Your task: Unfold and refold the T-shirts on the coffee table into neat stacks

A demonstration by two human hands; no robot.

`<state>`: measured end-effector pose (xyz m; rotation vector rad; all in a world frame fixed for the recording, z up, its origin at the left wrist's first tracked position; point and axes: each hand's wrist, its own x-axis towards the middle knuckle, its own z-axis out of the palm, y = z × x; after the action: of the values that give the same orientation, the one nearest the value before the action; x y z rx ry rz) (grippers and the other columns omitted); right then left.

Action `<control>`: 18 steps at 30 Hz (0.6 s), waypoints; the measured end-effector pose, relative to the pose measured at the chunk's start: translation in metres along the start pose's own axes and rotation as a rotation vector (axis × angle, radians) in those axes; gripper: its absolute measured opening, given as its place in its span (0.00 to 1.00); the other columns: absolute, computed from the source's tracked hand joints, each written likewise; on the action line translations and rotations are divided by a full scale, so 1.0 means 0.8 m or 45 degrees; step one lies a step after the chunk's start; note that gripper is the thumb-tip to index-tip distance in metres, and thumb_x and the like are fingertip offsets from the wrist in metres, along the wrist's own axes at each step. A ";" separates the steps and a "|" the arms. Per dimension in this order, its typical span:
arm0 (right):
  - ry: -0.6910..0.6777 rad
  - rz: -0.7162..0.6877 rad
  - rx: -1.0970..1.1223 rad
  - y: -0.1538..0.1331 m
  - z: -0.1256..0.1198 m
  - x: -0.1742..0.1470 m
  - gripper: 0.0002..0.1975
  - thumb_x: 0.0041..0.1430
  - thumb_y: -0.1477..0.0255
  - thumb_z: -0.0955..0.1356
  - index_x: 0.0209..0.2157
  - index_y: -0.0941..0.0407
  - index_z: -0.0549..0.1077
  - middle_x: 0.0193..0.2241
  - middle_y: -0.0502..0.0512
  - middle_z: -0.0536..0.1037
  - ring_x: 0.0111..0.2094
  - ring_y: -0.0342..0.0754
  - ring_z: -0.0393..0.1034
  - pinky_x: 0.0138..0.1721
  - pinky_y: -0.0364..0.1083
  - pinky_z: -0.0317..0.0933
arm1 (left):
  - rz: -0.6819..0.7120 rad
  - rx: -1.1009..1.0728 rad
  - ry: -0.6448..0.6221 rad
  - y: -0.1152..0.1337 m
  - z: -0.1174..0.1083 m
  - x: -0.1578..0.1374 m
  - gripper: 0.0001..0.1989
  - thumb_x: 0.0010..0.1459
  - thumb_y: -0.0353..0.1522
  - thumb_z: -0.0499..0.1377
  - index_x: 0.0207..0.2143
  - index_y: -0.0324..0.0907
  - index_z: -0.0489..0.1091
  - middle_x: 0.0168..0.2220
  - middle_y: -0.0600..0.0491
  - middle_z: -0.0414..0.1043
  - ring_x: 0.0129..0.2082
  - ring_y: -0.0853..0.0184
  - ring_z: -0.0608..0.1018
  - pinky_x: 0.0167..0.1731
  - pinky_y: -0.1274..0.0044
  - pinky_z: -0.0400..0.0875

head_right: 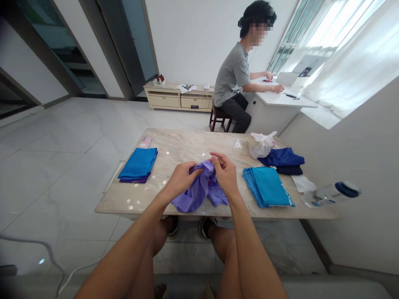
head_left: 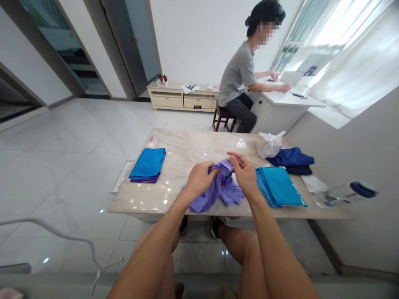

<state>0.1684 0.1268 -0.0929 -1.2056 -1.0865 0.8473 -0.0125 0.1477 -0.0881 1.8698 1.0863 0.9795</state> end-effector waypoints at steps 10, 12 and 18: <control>-0.566 -0.106 -0.418 0.029 0.026 -0.006 0.17 0.57 0.57 0.78 0.42 0.54 0.85 0.38 0.52 0.86 0.40 0.55 0.76 0.45 0.49 0.68 | 0.062 -0.637 0.447 0.017 -0.032 0.004 0.15 0.69 0.45 0.62 0.36 0.44 0.74 0.34 0.55 0.76 0.37 0.65 0.76 0.42 0.76 0.70; -0.635 -0.102 -0.525 0.040 0.026 -0.004 0.13 0.59 0.59 0.75 0.36 0.54 0.85 0.34 0.51 0.86 0.37 0.55 0.75 0.42 0.48 0.66 | 0.043 -0.781 0.539 0.015 -0.040 0.002 0.17 0.66 0.48 0.65 0.39 0.43 0.76 0.37 0.53 0.78 0.41 0.64 0.78 0.47 0.75 0.72; -0.531 -0.162 -0.865 0.057 -0.011 0.016 0.14 0.61 0.61 0.71 0.29 0.56 0.83 0.25 0.53 0.81 0.28 0.50 0.69 0.37 0.47 0.61 | 0.063 -0.960 0.947 -0.010 -0.064 0.007 0.22 0.60 0.52 0.70 0.42 0.45 0.77 0.42 0.52 0.80 0.46 0.63 0.81 0.52 0.73 0.76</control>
<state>0.1826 0.1445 -0.1352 -1.5229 -1.8706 0.6594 -0.0582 0.1670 -0.0723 0.9239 0.8599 1.8762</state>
